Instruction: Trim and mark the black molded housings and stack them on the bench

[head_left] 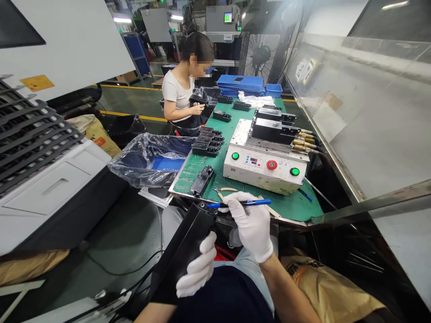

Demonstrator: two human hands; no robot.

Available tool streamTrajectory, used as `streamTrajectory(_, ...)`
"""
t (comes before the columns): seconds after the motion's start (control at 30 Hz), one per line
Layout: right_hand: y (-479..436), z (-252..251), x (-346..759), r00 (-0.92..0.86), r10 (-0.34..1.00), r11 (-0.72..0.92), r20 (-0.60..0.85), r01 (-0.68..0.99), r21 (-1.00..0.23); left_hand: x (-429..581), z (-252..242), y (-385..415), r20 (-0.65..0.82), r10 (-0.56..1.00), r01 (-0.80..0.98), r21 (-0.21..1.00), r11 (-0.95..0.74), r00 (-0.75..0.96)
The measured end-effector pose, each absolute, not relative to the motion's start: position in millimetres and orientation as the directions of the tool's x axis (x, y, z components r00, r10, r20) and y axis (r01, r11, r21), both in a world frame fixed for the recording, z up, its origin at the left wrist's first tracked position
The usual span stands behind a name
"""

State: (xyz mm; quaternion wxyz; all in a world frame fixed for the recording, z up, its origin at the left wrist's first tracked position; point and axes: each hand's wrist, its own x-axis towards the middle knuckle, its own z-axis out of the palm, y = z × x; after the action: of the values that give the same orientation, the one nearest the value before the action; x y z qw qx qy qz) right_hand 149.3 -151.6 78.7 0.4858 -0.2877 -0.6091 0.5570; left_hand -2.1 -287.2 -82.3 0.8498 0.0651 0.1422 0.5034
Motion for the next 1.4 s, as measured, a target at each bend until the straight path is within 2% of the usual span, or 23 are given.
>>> streamTrajectory(0.07, -150.1, 77.6, 144.7, -0.385, 0.886, 0.192, 0.258, -0.202, -0.96, 2.9, -63.0, -284.6, -0.077, 0.842, -0.817, 0.206, 0.538, 0.534)
streamTrajectory(0.13, -146.1, 74.3, 143.8, -0.352, 0.903, 0.191, 0.246, -0.185, -0.964, 6.3, -42.9, -282.9, -0.002, 0.85, -0.838, 0.165, 0.521, 0.527)
streamTrajectory(0.23, -139.7, 69.5, 150.3, -0.268, 0.921, 0.257, 0.285, -0.134, -0.957, 9.0, -16.8, -280.3, -0.045, 0.875, -0.851, 0.212, 0.48, 0.482)
streamTrajectory(0.33, -136.8, 67.6, 163.1, -0.217, 0.905, 0.359, 0.365, -0.07, -0.931, 8.2, 1.8, -277.7, -0.25, 0.915, -0.822, 0.409, 0.397, 0.317)
streamTrajectory(0.4, -136.8, 67.4, 172.0, -0.171, 0.896, 0.415, 0.409, 0.003, -0.91, 5.1, 11.5, -276.6, -0.358, 0.931, -0.709, 0.639, 0.299, 0.071)
streamTrajectory(0.47, -137.5, 66.8, 178.7, -0.156, 0.889, 0.445, 0.43, 0.077, -0.892, 1.2, 20.0, -276.0, -0.361, 0.918, -0.442, 0.859, 0.259, -0.164)
streamTrajectory(0.5, -137.9, 66.4, 180.8, -0.167, 0.889, 0.446, 0.427, 0.102, -0.889, -0.4, 23.7, -275.7, -0.336, 0.913, -0.289, 0.92, 0.265, -0.23)
streamTrajectory(0.57, -138.9, 65.2, 181.9, -0.204, 0.89, 0.438, 0.408, 0.128, -0.89, -1.0, 29.9, -275.7, -0.309, 0.91, -0.068, 0.951, 0.302, -0.278)
streamTrajectory(0.63, -139.7, 64.1, 180.4, -0.237, 0.888, 0.434, 0.395, 0.141, -0.89, 2.0, 34.1, -276.6, -0.315, 0.906, 0.029, 0.941, 0.336, -0.282)
streamTrajectory(0.77, -139.3, 62.1, 180.3, -0.256, 0.885, 0.436, 0.389, 0.165, -0.885, 1.6, 37.2, -272.6, -0.31, 0.895, 0.095, 0.93, 0.356, -0.322)
streamTrajectory(0.87, -138.8, 59.4, 188.0, -0.231, 0.907, 0.397, 0.352, 0.191, -0.898, -31.8, 35.6, -242.4, -0.166, 0.882, 0.311, 0.893, 0.324, -0.441)
streamTrajectory(0.93, -140.5, 55.6, 194.0, -0.224, 0.919, 0.368, 0.324, 0.196, -0.909, -73.1, 32.6, -201.8, 0.028, 0.902, 0.6, 0.756, 0.262, -0.431)
streamTrajectory(0.97, -142.3, 53.0, 196.6, -0.224, 0.923, 0.355, 0.311, 0.193, -0.915, -96.6, 30.4, -176.3, 0.079, 0.915, 0.741, 0.617, 0.266, -0.395)
streamTrajectory(1.03, -147.6, 46.3, 200.3, -0.227, 0.93, 0.332, 0.288, 0.185, -0.925, -141.2, 25.5, -120.9, 0.042, 0.958, 0.918, 0.303, 0.257, -0.283)
streamTrajectory(1.07, -150.9, 42.5, 201.8, -0.224, 0.935, 0.317, 0.274, 0.184, -0.93, -159.4, 22.8, -93.5, 0.016, 0.968, 0.935, 0.264, 0.236, -0.249)
streamTrajectory(1.2, -162.8, 27.9, 212.3, -0.155, 0.965, 0.242, 0.212, 0.209, -0.947, -189.8, 12.8, -12.0, -0.091, 0.988, 0.959, 0.242, 0.146, -0.128)
streamTrajectory(1.27, -165.3, 21.3, 222.9, -0.102, 0.975, 0.217, 0.199, 0.214, -0.952, -183.4, 7.8, 5.0, -0.083, 0.99, 0.957, 0.258, 0.131, -0.113)
streamTrajectory(1.4, -161.6, 5.6, 246.5, -0.025, 0.974, 0.226, 0.226, 0.218, -0.949, -151.0, -5.9, -4.7, 0.019, 0.963, 0.915, 0.318, 0.25, -0.27)
